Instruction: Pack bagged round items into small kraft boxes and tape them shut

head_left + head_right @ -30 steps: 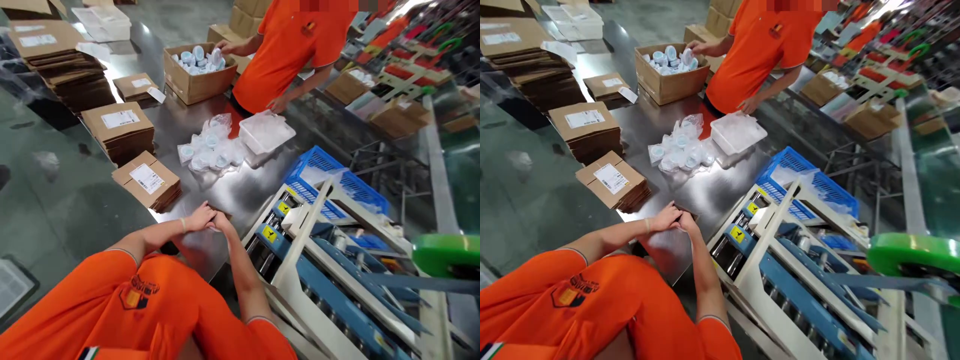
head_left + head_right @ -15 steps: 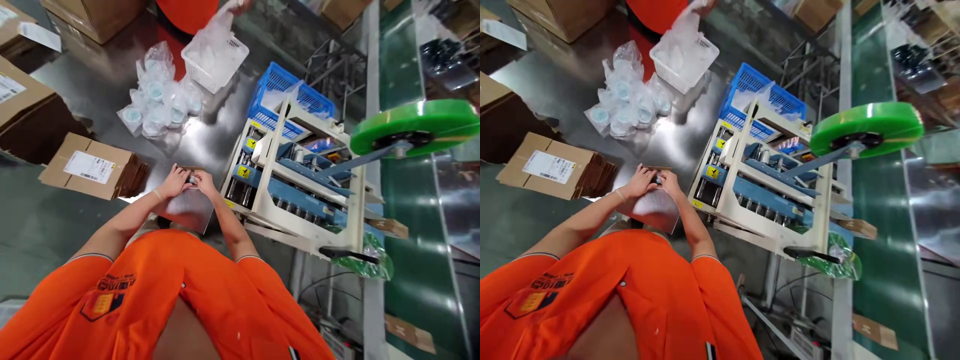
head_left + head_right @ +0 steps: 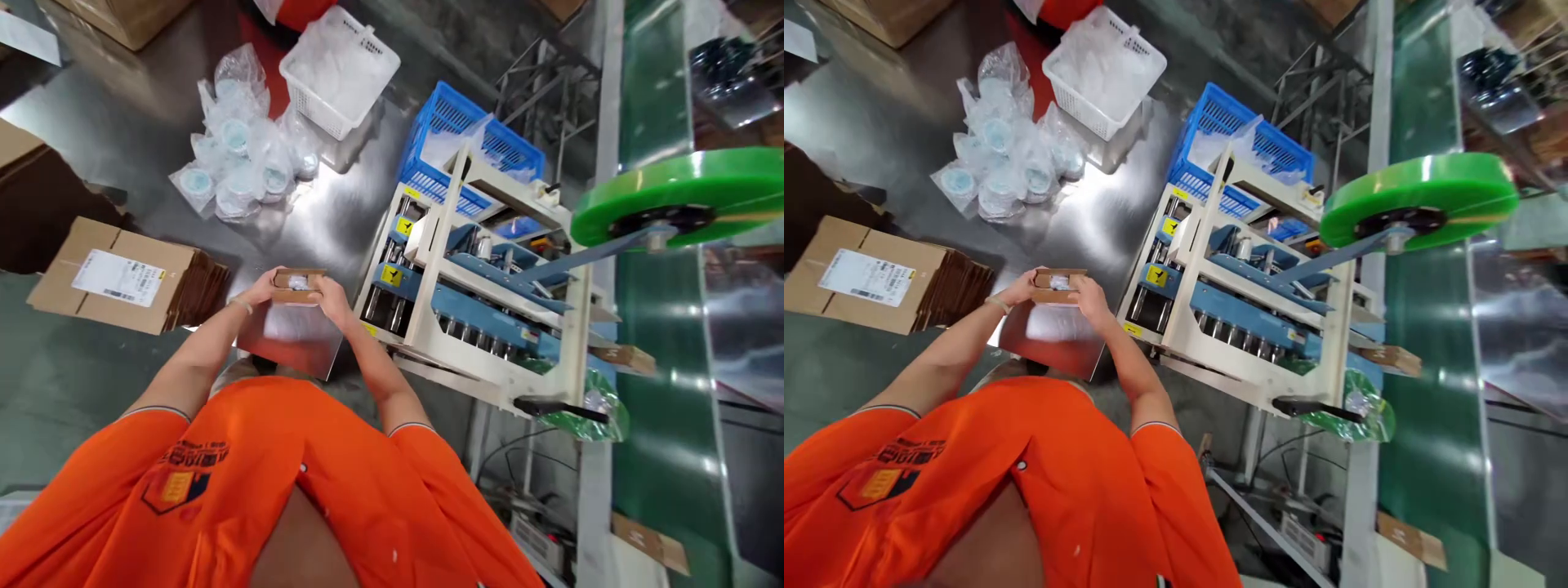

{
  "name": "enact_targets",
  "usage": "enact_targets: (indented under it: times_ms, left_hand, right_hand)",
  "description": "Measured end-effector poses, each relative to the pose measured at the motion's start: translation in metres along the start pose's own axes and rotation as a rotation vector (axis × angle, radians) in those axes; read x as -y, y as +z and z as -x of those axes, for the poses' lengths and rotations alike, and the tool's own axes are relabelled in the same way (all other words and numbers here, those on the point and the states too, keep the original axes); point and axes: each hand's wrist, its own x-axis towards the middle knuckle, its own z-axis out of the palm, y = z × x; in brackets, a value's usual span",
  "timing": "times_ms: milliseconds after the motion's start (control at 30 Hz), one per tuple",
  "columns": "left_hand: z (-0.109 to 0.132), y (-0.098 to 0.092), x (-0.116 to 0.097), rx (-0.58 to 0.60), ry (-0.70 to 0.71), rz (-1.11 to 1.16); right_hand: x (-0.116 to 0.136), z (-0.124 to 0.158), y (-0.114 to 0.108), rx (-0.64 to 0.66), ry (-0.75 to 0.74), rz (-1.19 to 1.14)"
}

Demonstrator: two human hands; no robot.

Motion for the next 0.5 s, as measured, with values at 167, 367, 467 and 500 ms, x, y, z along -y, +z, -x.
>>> enact_targets:
  times_ms: [167, 367, 467, 500]
  left_hand:
    - [0.009, -0.018, -0.021, 0.014, 0.044, -0.126]
    - [0.033, 0.038, -0.029, -0.077, 0.145, -1.127]
    - [0.030, 0.058, -0.023, -0.125, 0.138, -1.284]
    - [0.021, 0.058, -0.023, -0.133, 0.158, -1.288]
  right_hand:
    - [-0.007, -0.012, -0.003, -0.004, 0.037, 0.047]
    - [-0.014, 0.005, 0.018, 0.084, -0.021, 0.014]
    - [-0.018, 0.014, 0.025, 0.016, 0.070, -0.017]
    - [-0.020, 0.020, 0.028, -0.025, 0.128, -0.031]
